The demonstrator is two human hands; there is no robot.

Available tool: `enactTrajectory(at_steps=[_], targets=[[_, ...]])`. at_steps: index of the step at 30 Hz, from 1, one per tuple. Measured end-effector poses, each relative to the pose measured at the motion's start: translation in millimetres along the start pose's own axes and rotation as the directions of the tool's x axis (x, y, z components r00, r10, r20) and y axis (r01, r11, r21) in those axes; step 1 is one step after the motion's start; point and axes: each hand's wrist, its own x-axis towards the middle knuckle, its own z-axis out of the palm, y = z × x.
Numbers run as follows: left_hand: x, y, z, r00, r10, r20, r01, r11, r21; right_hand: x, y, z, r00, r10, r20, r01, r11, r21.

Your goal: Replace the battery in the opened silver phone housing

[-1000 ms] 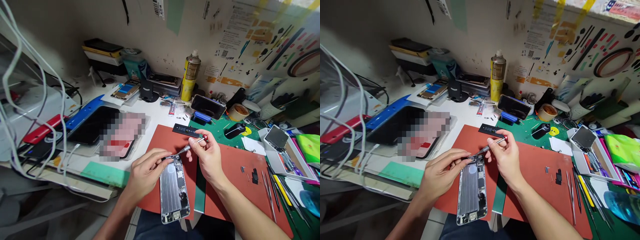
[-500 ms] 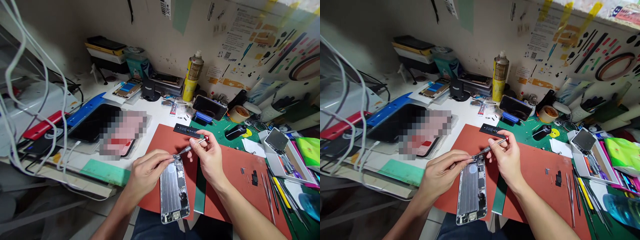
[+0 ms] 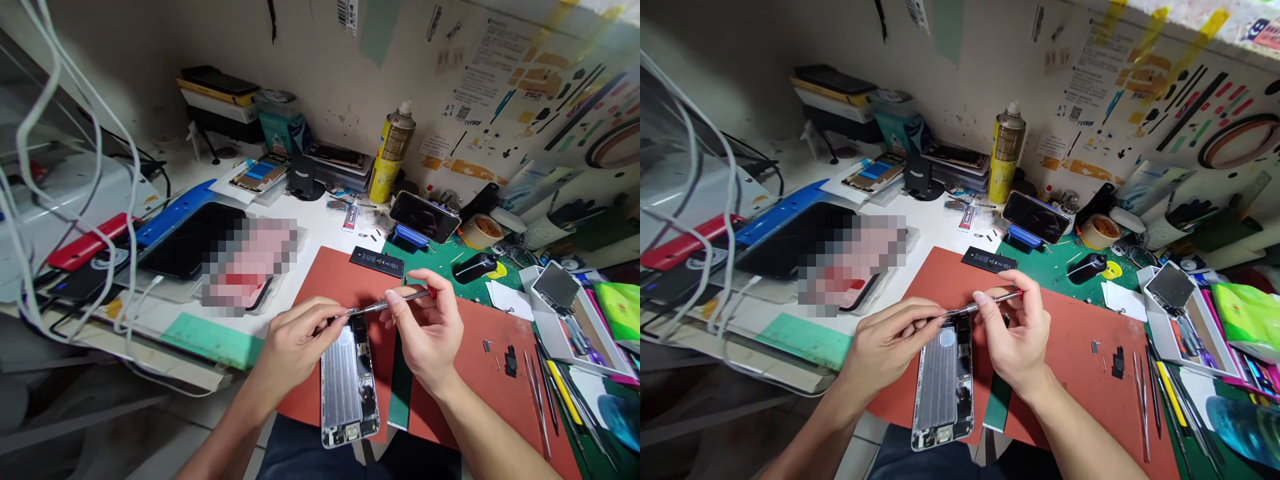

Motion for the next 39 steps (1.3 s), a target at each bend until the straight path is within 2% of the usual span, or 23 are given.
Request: enactTrajectory(at_steps=[14, 29, 39], targets=[[0.9, 1.4, 1.6, 1.0, -0.01, 0.015, 0.01, 1.0, 0.012, -2.7, 3.9, 0.2, 0.999, -0.023, 0.034, 0.024, 0.999, -0.028], [-1.9, -0.7, 1.4, 1.0, -0.023, 0.017, 0.023, 1.0, 0.003, -2.2, 3.0, -0.2, 0.999, -0.044, 0.021, 0.045, 0.998, -0.052], [-0.7, 0.5, 1.1, 0.999, -0.023, 0.034, 0.023, 1.0, -0.002, -0.2, 3.2, -0.6, 0.999, -0.022, 0.043, 0.024, 0.999, -0.038]])
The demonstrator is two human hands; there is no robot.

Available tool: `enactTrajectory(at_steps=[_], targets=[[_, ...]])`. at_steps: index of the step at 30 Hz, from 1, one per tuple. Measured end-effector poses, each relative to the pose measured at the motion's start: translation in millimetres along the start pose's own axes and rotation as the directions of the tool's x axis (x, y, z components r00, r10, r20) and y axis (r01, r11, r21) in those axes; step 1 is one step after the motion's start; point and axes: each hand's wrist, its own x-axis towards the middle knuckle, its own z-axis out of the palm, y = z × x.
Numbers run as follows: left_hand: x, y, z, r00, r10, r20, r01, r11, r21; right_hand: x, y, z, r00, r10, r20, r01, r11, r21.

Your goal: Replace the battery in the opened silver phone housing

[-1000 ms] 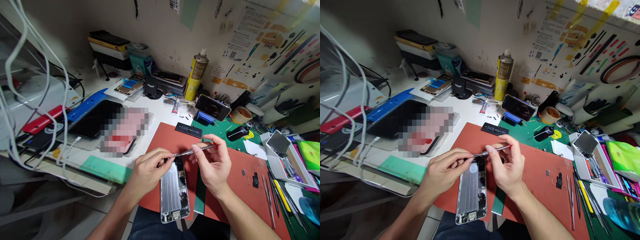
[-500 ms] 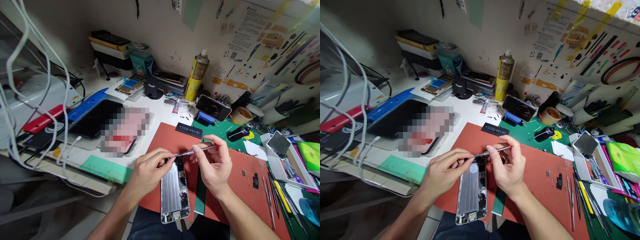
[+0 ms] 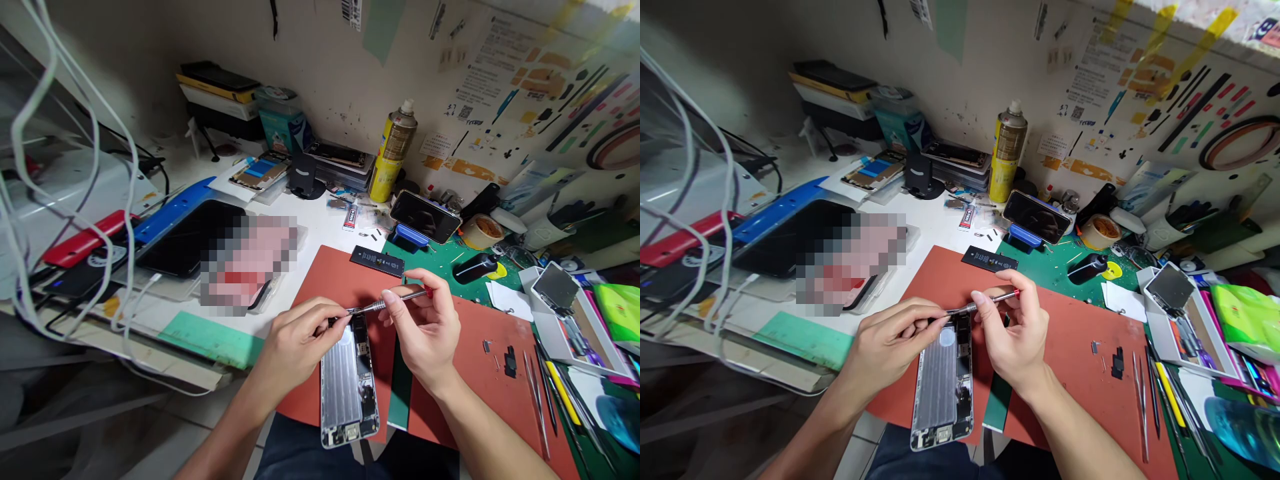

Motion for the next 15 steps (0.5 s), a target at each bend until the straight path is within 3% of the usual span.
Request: enactTrajectory(at_steps=[11, 15], targets=[[0.8, 3.4, -6.5, 1.0, -0.022, 0.007, 0.022, 1.0, 0.011, 3.6, 2.1, -1.6, 1.0, -0.003, -0.003, 0.003, 0.996, -0.093], [-0.6, 0.3, -8.4, 0.985, -0.155, -0.077, 0.15, 0.986, -0.068, 6.7, 6.0, -5.1, 0.979, -0.204, 0.014, 0.195, 0.916, -0.351]])
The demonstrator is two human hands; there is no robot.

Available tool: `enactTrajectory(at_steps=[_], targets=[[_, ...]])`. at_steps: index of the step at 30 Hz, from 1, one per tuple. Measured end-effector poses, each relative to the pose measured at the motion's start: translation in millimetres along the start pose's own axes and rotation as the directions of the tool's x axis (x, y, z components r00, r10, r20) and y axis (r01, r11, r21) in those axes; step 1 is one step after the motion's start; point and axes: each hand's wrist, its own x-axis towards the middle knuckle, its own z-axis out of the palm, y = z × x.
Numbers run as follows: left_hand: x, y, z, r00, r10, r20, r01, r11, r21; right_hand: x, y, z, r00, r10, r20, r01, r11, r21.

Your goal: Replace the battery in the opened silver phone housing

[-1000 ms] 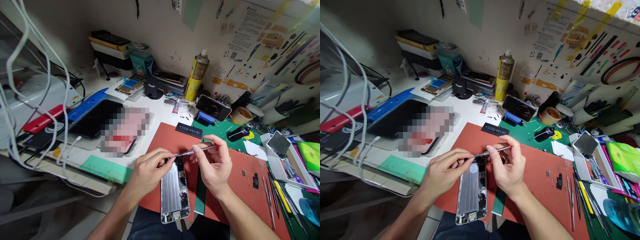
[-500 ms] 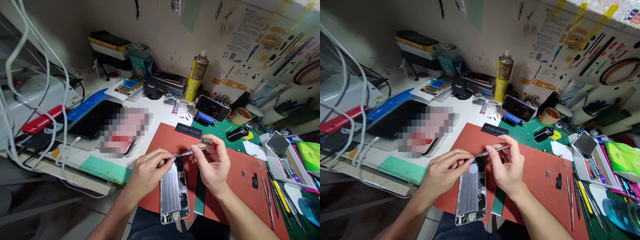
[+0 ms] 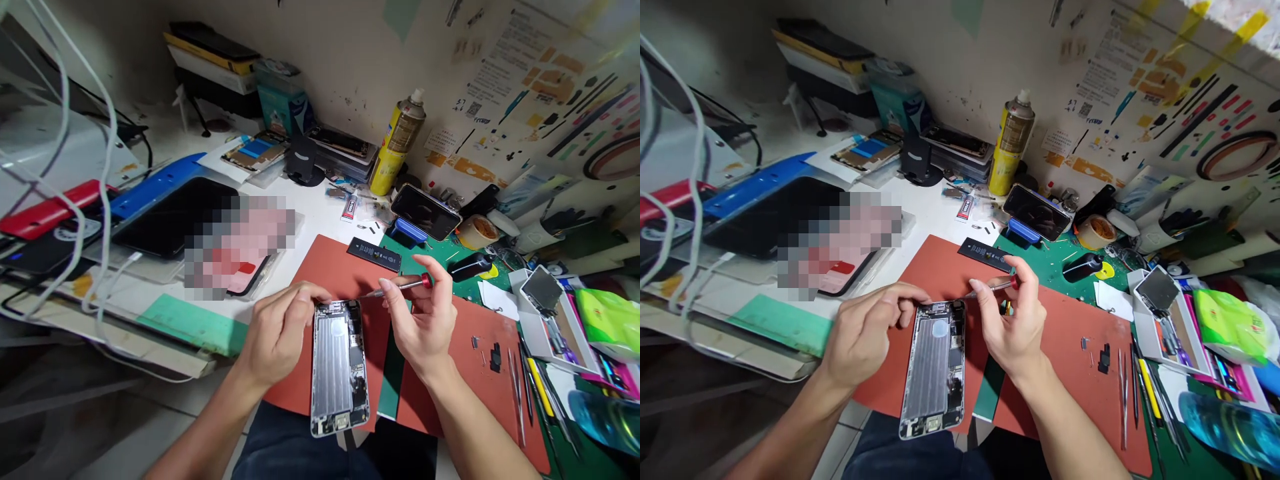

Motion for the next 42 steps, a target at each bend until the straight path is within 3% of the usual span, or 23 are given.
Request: enactTrajectory(at_steps=[4, 10, 21, 42], targets=[[3.0, 0.6, 0.8, 0.997, -0.073, -0.007, 0.074, 0.996, 0.057, 1.4, 0.9, 0.5, 0.964, -0.258, 0.067, 0.266, 0.94, -0.212], [7.2, 6.0, 0.5, 0.998, -0.058, 0.001, 0.057, 0.991, 0.12, 1.4, -0.8, 5.6, 0.91, -0.38, 0.168, 0.413, 0.866, -0.283], [7.9, 5.6, 1.5, 0.999, -0.036, -0.004, 0.036, 0.996, 0.081, 3.1, 1.3, 10.1, 0.876, -0.43, 0.218, 0.481, 0.809, -0.338], [8.2, 5.7, 4.1, 1.0, -0.006, -0.011, 0.007, 0.995, 0.097, 0.3, -0.2, 9.5, 0.857, -0.46, 0.23, 0.515, 0.773, -0.37]])
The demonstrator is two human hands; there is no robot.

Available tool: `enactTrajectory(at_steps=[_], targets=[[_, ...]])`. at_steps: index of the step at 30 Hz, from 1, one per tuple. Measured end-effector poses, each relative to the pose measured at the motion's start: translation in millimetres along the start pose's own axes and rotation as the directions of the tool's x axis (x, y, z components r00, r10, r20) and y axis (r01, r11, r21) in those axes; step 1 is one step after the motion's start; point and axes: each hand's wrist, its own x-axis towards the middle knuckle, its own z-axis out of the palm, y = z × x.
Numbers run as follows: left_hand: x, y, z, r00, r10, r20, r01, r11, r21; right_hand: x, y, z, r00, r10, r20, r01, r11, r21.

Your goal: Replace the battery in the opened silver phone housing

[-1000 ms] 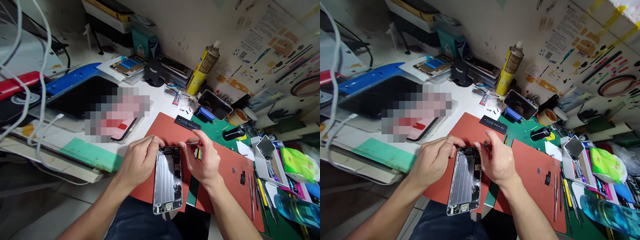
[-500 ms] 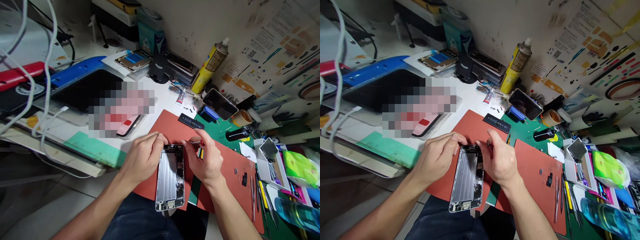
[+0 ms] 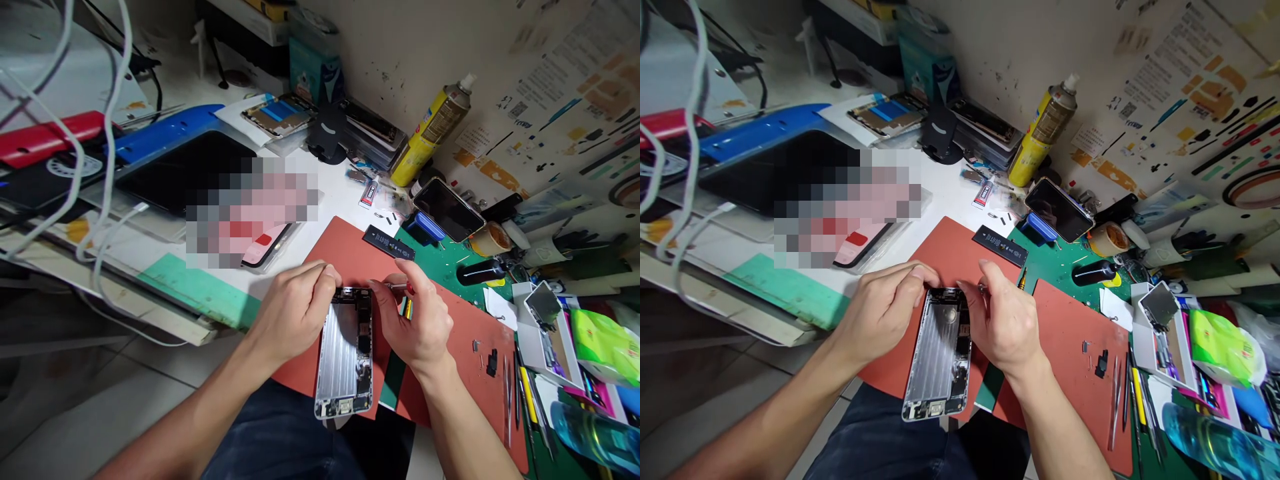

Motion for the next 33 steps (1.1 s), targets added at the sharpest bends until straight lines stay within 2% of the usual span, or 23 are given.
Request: enactTrajectory(at_steps=[8, 16, 22, 25, 27, 29, 31, 33], targets=[[-0.5, -1.4, 0.3, 1.0, 0.001, -0.001, -0.001, 1.0, 0.012, -0.9, -0.4, -1.4, 0.999, -0.015, 0.035, 0.015, 1.0, 0.006], [-1.8, -0.4, -0.4, 0.999, -0.039, 0.029, 0.039, 0.999, 0.02, 4.7, 1.8, -5.7, 0.985, -0.102, 0.142, 0.09, 0.992, 0.091], [-1.3, -1.7, 0.1, 0.999, -0.034, 0.02, 0.033, 0.999, 0.026, 12.6, 3.3, -3.5, 0.99, -0.108, 0.093, 0.109, 0.994, -0.001], [-0.8, -0.7, -1.2, 1.0, -0.016, 0.015, 0.016, 1.0, 0.025, 18.2, 2.9, -4.2, 0.985, -0.102, 0.137, 0.099, 0.995, 0.032], [-1.1, 1.4, -1.6, 0.999, 0.042, 0.027, -0.043, 0.999, 0.025, 21.1, 3.1, -5.1, 0.982, -0.095, 0.166, 0.087, 0.995, 0.054], [-3.2, 3.5, 0.2, 0.984, 0.166, 0.058, -0.17, 0.982, 0.078, 23.1, 4.2, -5.6, 0.981, -0.094, 0.17, 0.085, 0.995, 0.06], [-7.0, 4.2, 4.8, 0.946, 0.306, 0.108, -0.322, 0.924, 0.206, 24.2, 5.6, -6.0, 0.98, -0.099, 0.172, 0.09, 0.994, 0.058], [-11.9, 3.2, 10.9, 0.901, 0.398, 0.174, -0.434, 0.834, 0.341, 24.7, 6.8, -6.8, 0.978, -0.101, 0.182, 0.089, 0.993, 0.074]])
